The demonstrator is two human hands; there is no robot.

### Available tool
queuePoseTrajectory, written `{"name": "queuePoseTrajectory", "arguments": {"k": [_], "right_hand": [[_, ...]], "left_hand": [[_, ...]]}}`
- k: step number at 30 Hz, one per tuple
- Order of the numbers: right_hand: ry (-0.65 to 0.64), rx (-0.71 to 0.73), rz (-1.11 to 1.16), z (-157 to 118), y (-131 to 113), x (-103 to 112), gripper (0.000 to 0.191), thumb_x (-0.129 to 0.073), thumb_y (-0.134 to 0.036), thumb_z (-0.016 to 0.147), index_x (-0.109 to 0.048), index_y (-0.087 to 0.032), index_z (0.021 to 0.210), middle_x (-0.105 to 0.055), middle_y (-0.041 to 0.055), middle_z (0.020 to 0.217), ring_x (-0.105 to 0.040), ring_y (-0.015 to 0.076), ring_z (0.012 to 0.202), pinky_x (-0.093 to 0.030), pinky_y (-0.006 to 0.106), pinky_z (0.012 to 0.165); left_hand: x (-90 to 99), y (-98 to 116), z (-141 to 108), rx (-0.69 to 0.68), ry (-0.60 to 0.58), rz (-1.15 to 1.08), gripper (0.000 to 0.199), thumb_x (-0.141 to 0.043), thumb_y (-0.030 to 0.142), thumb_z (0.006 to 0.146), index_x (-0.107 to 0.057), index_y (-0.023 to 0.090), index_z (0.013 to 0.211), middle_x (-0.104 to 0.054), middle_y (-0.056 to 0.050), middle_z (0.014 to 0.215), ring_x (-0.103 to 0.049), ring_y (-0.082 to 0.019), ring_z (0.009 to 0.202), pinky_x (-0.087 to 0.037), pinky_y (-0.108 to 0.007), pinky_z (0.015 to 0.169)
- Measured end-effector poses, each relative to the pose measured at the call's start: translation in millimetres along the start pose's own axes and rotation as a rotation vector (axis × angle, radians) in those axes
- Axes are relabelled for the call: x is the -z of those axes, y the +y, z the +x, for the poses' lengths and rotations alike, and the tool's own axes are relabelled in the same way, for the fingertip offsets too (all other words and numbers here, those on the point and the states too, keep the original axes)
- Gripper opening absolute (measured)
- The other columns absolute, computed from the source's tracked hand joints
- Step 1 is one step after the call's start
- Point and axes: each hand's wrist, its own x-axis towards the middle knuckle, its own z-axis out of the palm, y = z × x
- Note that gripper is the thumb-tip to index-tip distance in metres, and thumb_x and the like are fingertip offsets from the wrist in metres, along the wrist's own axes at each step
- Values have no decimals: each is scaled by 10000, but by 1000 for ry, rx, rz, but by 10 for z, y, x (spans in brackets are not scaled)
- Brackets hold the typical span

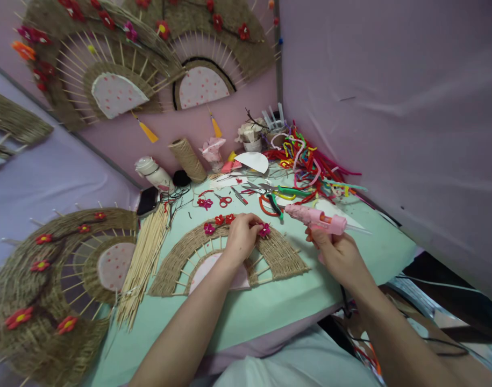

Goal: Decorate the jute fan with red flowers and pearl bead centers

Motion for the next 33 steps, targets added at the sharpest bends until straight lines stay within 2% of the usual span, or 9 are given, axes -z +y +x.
{"name": "queuePoseTrajectory", "arguments": {"k": [3, 9, 12, 15, 19, 22, 27, 33], "right_hand": [[2, 0, 3, 3, -13, 1, 568, -472, -656, 860, -657, -119, 839, -581, 57, 662, -501, 136, 499, -377, 221, 376], [9, 6, 3, 2, -7, 2, 529, -483, -643, 858, -643, -141, 813, -577, 49, 634, -550, 170, 557, -404, 232, 406], [16, 9, -2, 1, 4, 6, 529, -484, -648, 856, -648, -146, 815, -600, 61, 657, -588, 199, 611, -456, 264, 469], [20, 7, -7, 0, 14, 12, 539, -478, -654, 856, -647, -145, 805, -596, 61, 641, -604, 220, 646, -478, 289, 515], [24, 3, -12, -6, 17, 10, 532, -480, -652, 856, -649, -149, 815, -592, 55, 641, -600, 219, 647, -475, 292, 521], [19, 2, -16, -8, 8, 0, 529, -481, -653, 855, -645, -153, 796, -589, 51, 630, -597, 216, 639, -473, 290, 522], [12, -3, -26, 3, 10, -10, 543, -471, -651, 863, -648, -139, 832, -602, 64, 671, -569, 188, 583, -439, 268, 476], [19, -4, -33, 8, 44, -9, 567, -468, -672, 848, -650, -135, 823, -602, 67, 666, -544, 171, 544, -418, 256, 447]], "left_hand": [[-3, -2, 0, -59, 6, 52, 126, -673, 95, 702, -715, 214, 695, -593, -29, 728, -553, -184, 733, -418, -315, 727], [-27, -4, 19, -115, -56, 196, 133, -655, 96, 736, -719, 212, 748, -571, -41, 783, -551, -196, 795, -423, -314, 756], [-6, 18, 32, -124, -45, 164, 151, -654, 77, 731, -717, 214, 729, -565, -36, 772, -546, -194, 782, -420, -311, 761], [42, 11, 39, -77, -22, 109, 136, -670, 93, 729, -723, 219, 728, -570, -30, 765, -551, -188, 770, -418, -313, 757], [66, -89, 28, 7, 8, -5, 105, -676, 106, 725, -712, 205, 719, -583, -28, 774, -561, -177, 760, -427, -310, 736], [37, -171, 5, 6, 37, -93, 96, -665, 104, 723, -687, 192, 691, -574, -23, 768, -548, -161, 714, -436, -299, 702], [0, -194, -27, -17, 47, -74, 105, -647, 93, 736, -660, 180, 681, -576, -22, 784, -556, -155, 718, -450, -307, 728], [18, -115, -39, -29, 34, -16, 118, -640, 73, 749, -654, 182, 705, -580, -16, 809, -572, -148, 767, -467, -282, 749]]}}
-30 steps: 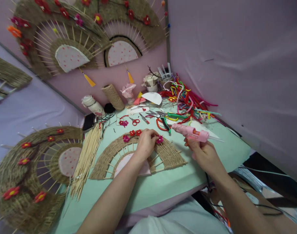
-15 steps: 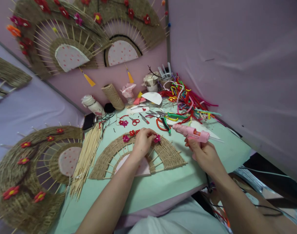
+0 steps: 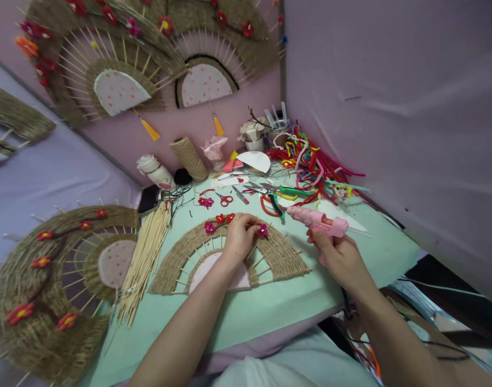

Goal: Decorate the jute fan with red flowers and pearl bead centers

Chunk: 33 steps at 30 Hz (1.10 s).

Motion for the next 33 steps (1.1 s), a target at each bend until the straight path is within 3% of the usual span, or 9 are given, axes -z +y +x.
{"name": "queuePoseTrajectory", "arguments": {"k": [12, 23, 33], "right_hand": [[9, 7, 13, 3, -6, -6, 550, -471, -678, 842, -637, -157, 781, -566, 46, 602, -551, 190, 557, -424, 274, 473], [8, -4, 9, -1, -2, 5, 552, -475, -674, 839, -642, -152, 772, -572, 53, 602, -566, 201, 568, -437, 287, 491], [15, 6, 25, 2, -4, -9, 537, -489, -670, 831, -648, -160, 770, -636, 82, 667, -621, 243, 696, -483, 305, 549]], "left_hand": [[2, -50, -1, 26, -31, 27, 112, -631, 68, 762, -649, 173, 730, -566, -14, 834, -567, -133, 737, -476, -273, 726], [-7, -8, -8, -11, -58, 151, 118, -631, 63, 766, -658, 177, 754, -557, -26, 856, -562, -163, 836, -458, -289, 785], [-17, -8, -19, -41, -67, 217, 123, -614, 73, 773, -664, 185, 774, -567, -37, 872, -566, -180, 868, -458, -306, 806]]}}
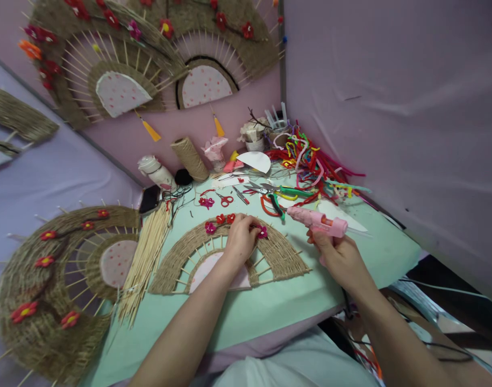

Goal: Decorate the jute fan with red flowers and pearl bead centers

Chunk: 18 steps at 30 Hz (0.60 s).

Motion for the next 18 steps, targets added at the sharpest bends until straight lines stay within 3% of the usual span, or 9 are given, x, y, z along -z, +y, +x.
{"name": "queuePoseTrajectory", "arguments": {"k": [9, 18], "right_hand": [[-12, -1, -2, 3, -6, 4, 528, -485, -659, 843, -643, -160, 770, -597, 61, 611, -609, 232, 670, -471, 292, 536], [-31, -10, -25, -10, -4, -19, 576, -462, -690, 833, -652, -148, 785, -581, 61, 619, -569, 209, 599, -446, 289, 486]], "left_hand": [[133, -14, -99, 23, 24, -72, 183, -610, 107, 795, -641, 188, 956, -609, -51, 1007, -615, -172, 877, -490, -312, 822], [156, 98, -30, 35, 9, 9, 132, -641, 133, 790, -688, 191, 899, -618, -53, 936, -585, -202, 942, -456, -333, 870]]}}
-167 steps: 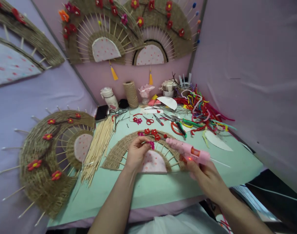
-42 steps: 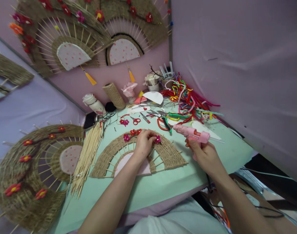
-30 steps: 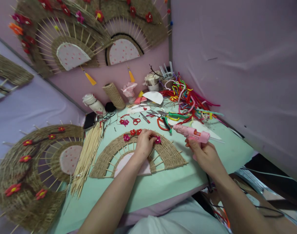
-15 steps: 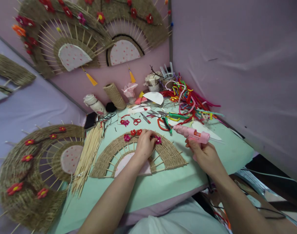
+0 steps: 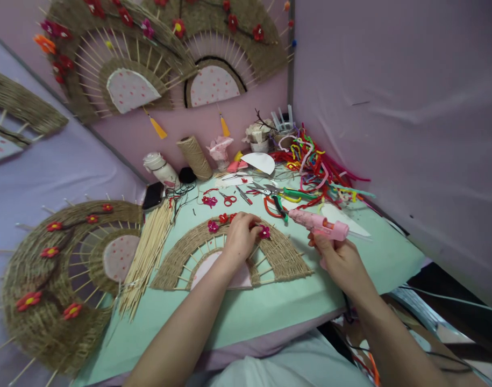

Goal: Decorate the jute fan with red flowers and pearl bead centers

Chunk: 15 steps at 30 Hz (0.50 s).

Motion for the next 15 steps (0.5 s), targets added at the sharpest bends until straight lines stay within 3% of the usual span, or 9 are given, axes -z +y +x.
{"name": "queuePoseTrajectory", "arguments": {"k": [15], "right_hand": [[-11, -42, -14, 13, 104, 15, 597, -462, -697, 836, -661, -134, 837, -619, 83, 698, -520, 167, 526, -382, 265, 449]], "left_hand": [[-67, -3, 127, -28, -138, 98, 98, -647, 144, 761, -728, 200, 760, -576, -59, 879, -524, -225, 958, -421, -344, 895]]}}
